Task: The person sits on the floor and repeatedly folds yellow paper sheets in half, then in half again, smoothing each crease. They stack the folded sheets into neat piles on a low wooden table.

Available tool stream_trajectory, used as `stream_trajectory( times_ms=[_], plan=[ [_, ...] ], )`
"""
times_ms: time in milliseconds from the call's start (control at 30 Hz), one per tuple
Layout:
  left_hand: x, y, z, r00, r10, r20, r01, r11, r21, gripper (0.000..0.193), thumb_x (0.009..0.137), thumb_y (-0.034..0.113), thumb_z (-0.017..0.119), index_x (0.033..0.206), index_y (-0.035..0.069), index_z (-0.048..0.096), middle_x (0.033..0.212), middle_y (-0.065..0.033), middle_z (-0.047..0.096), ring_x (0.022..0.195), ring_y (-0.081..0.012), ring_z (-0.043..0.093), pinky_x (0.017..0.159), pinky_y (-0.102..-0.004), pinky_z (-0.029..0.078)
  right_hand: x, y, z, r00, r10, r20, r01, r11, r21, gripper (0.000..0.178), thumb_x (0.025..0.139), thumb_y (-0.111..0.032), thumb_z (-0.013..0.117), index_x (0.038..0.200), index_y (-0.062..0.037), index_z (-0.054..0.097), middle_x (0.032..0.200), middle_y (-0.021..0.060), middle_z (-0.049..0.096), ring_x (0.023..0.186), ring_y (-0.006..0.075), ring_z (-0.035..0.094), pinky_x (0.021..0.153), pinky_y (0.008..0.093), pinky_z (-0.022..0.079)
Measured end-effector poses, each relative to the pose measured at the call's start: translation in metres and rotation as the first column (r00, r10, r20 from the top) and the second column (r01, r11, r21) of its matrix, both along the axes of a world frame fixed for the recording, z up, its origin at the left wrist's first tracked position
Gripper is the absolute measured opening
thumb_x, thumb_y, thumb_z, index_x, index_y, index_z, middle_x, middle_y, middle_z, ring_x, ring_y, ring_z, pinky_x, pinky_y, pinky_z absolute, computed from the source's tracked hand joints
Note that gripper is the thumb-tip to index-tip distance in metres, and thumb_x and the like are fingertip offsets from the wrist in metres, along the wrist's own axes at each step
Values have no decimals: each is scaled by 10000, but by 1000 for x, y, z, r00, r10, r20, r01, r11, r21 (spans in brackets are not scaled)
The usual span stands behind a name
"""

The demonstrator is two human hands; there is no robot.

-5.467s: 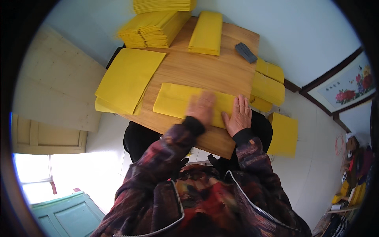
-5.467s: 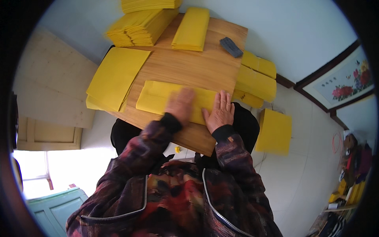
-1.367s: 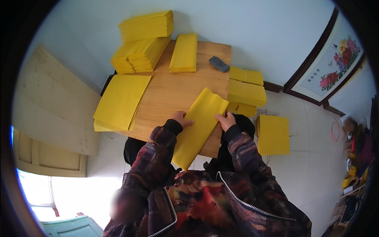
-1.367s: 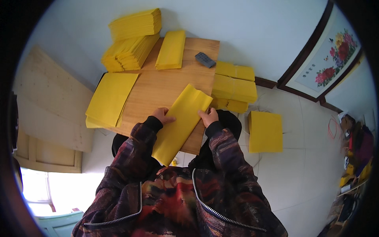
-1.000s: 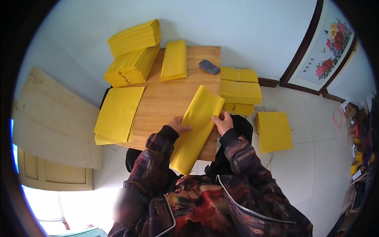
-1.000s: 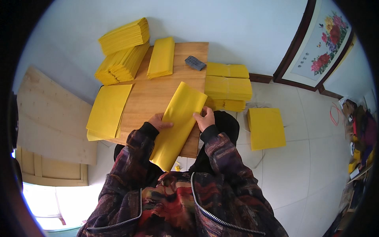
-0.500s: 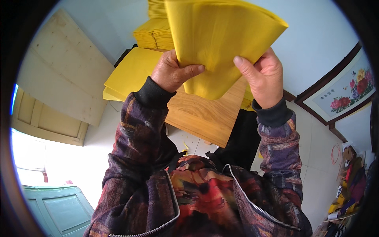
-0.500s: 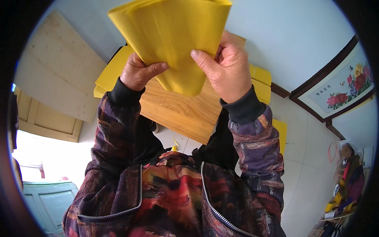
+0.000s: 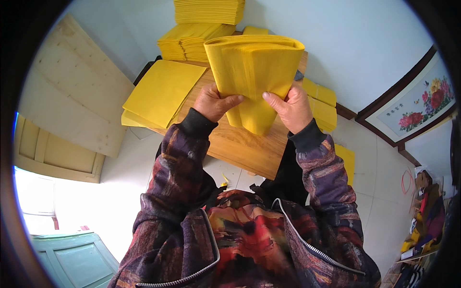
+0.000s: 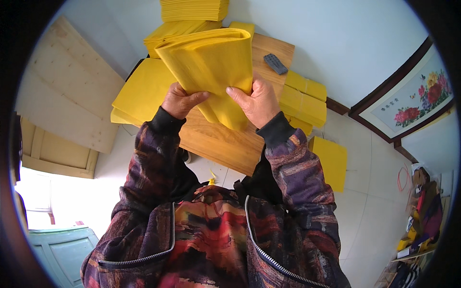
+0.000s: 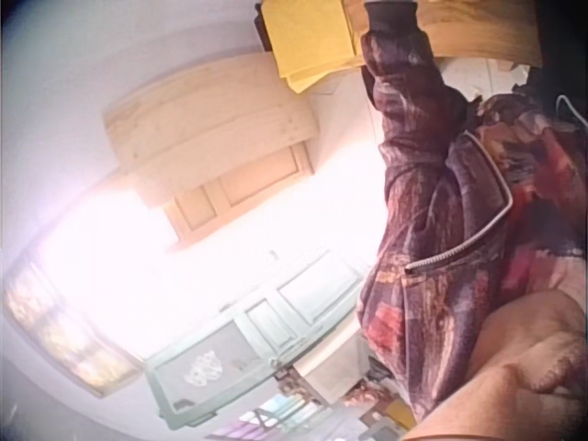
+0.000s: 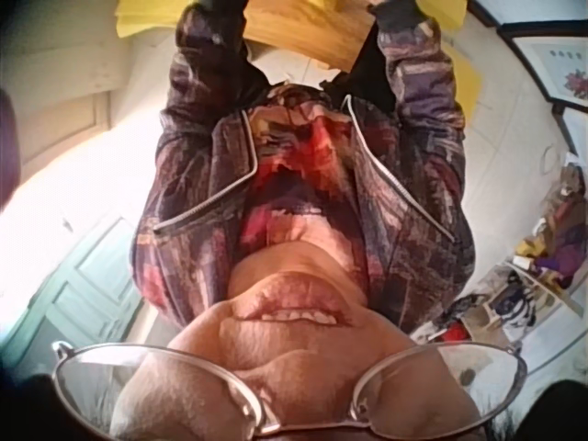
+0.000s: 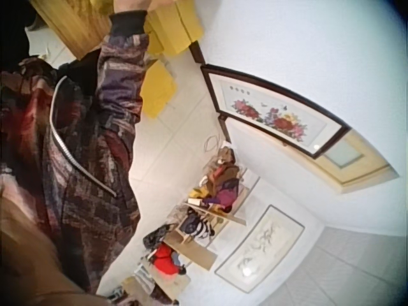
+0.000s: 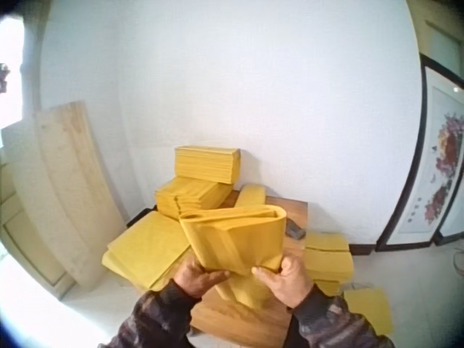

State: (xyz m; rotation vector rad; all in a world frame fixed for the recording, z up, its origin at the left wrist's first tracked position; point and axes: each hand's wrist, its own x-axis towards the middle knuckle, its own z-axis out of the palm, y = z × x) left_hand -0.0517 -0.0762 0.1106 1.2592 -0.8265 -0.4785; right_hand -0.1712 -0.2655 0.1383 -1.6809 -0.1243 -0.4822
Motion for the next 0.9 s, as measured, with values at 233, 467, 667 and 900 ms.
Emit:
stream_trajectory(
  times_ms=[233, 467, 667, 900],
  plan=[
    [-8, -11, 3, 994, 112, 7, -112, 989, 100, 249, 835, 37, 676, 1079, 7, 640, 1009, -56, 679, 879, -122, 623, 804, -277, 503, 4, 6, -1, 994, -113, -1, 112, 985, -130, 190, 864, -120, 660, 1001, 2, 609, 894, 45, 667, 803, 102, 599, 727, 259, 492],
    [31, -10, 29, 997, -74, -1, 70, 945, 319, 297, 829, 109, 695, 1089, -13, 621, 960, -67, 680, 845, -138, 635, 769, -278, 507, 13, 0, -12, 999, -20, -50, 33, 957, 288, 202, 851, -113, 671, 994, 21, 625, 899, 57, 663, 770, 106, 597, 688, 262, 496],
    [60, -32, -65, 975, -108, -192, 210, 716, 666, 376, 785, 225, 730, 1081, 20, 626, 909, -55, 676, 741, -139, 642, 641, -276, 514, 29, 2, -104, 906, 30, -422, 233, 797, 557, 297, 849, -167, 678, 1052, 38, 605, 998, 101, 652, 857, 178, 622, 756, 311, 501],
    [82, -53, -113, 941, -162, -298, 334, 601, 726, 369, 773, 271, 728, 1058, 53, 640, 814, -24, 667, 608, -114, 602, 493, -262, 458, 36, -29, -147, 817, 147, -558, 181, 853, 490, 452, 906, -250, 609, 1222, 52, 497, 1114, 126, 609, 952, 211, 614, 784, 335, 514]
  ],
)
